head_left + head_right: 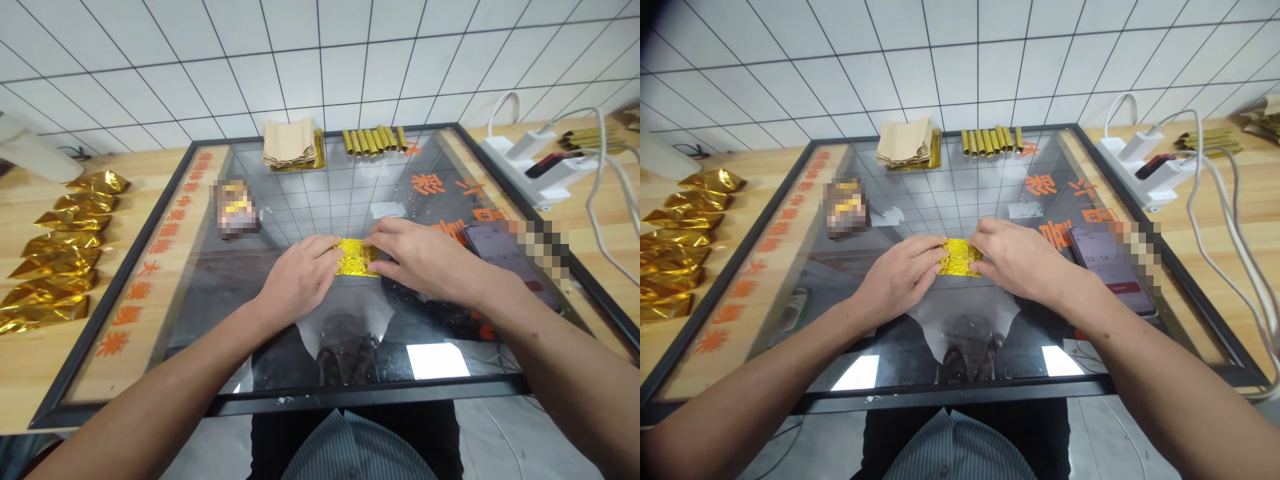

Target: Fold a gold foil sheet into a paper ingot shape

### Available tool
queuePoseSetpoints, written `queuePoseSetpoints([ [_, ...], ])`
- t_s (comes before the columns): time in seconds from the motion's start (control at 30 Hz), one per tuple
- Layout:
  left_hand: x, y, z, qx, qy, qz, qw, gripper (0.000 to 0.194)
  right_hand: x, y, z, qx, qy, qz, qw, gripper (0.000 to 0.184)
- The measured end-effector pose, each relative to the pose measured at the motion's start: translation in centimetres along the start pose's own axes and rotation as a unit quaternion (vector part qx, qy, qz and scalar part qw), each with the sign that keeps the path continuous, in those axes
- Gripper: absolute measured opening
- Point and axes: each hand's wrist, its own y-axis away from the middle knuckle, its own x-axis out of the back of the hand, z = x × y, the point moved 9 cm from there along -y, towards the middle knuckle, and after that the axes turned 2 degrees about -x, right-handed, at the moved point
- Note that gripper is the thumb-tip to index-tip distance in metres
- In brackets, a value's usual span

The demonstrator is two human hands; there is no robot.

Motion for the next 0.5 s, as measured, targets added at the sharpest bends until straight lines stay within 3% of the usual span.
queuePoseSetpoints([
  [0.5,0.27,-0.43,0.70,0.023,-0.087,-0.006,0.996,0.028,0.57,0.03,-0.65,0.055,-0.016,0.041,0.997,0.031],
])
